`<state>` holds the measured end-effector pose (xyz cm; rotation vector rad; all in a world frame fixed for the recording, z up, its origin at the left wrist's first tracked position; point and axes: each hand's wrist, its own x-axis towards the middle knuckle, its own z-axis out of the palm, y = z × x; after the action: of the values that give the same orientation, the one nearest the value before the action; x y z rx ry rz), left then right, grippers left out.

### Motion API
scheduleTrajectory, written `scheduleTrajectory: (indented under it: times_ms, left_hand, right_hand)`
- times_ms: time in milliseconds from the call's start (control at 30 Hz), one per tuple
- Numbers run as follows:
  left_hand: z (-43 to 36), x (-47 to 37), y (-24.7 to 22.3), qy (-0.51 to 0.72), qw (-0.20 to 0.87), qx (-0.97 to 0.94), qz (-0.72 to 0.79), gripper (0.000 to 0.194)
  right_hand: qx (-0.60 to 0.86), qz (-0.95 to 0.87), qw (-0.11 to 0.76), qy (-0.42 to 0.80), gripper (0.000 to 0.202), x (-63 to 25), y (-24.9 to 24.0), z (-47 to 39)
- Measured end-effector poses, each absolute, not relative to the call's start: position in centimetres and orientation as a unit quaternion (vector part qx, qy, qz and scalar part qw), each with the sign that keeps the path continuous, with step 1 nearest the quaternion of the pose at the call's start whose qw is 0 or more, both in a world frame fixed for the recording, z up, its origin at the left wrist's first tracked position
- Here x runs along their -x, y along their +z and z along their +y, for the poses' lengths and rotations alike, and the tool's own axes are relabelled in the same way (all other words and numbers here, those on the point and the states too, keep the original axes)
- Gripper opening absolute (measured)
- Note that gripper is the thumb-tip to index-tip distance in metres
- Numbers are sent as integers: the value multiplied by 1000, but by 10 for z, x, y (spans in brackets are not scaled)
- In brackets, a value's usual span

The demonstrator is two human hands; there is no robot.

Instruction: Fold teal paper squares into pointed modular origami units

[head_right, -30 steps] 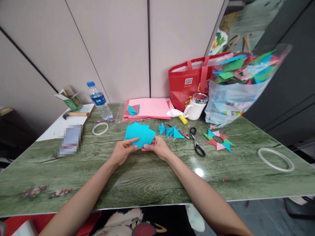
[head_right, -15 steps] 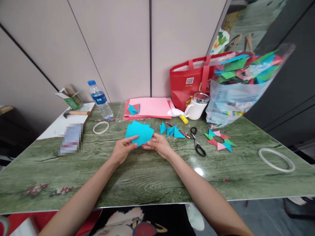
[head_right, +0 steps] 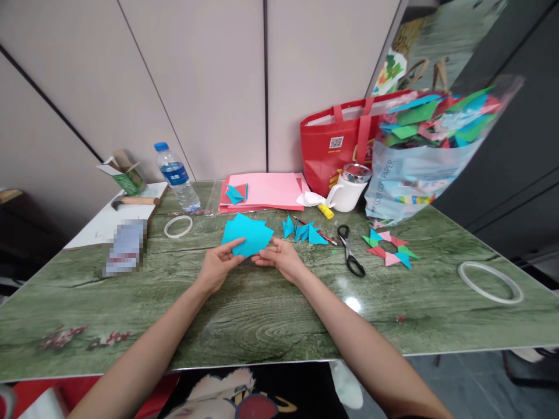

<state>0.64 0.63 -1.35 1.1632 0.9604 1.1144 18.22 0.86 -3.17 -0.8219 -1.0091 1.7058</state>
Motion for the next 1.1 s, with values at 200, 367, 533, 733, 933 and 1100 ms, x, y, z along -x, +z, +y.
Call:
scheduleTrajectory:
  times_ms: [200,367,533,733,933,1100]
  left_hand:
    - [7,-5,-14,464,612,-504,395,53]
    - [7,-5,-14,471,642,-483,366,56]
    - [7,-6,-15,479,659,-455,359,51]
    - [9,-4,-19,467,634,-488,377,52]
    - [9,-1,-11,435,589,-556,393,42]
    - [12,2,-9,475,548,-545,421,38]
  right_hand:
    - [340,-402,486,698,37,-182,-33,10]
    - [341,-400,488,697,34,-182,-31,9]
    - [346,-395,489,697,35,-181,-32,10]
    - [343,-398,499,689,34,-180,-31,10]
    - [390,-335,574,637,35,-181,-31,13]
    - [430,-311,613,585,44,-185,-35,15]
